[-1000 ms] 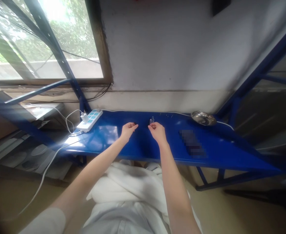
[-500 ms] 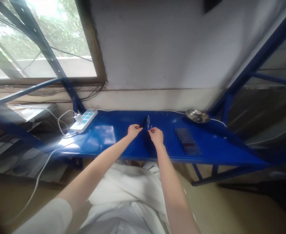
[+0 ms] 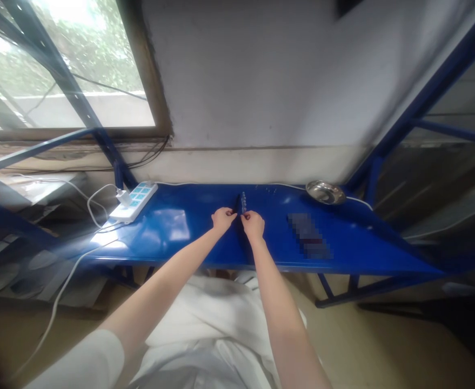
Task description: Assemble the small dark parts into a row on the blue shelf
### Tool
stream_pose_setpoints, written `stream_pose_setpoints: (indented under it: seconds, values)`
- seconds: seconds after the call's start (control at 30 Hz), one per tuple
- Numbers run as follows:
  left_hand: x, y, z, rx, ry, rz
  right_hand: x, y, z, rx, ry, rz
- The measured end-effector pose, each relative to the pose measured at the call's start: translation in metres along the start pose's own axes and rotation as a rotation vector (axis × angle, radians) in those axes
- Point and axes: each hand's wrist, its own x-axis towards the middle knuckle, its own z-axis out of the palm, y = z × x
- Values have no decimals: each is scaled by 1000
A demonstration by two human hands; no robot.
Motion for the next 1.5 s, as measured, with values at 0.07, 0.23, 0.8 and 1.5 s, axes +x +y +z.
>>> stream_pose_setpoints:
  seconds: [0.07, 0.23, 0.8, 1.5]
  values:
    - [0, -1, 1, 22, -2, 14, 1, 1, 2, -8, -1, 0]
    - [1, -3, 3, 148, -20, 47, 0, 1, 5, -53, 3, 7]
    - [-17, -7, -11, 394, 50, 440, -2, 7, 10, -80, 52, -54]
    - [-14, -15, -17, 216, 116, 208, -1, 10, 13, -17, 65, -41]
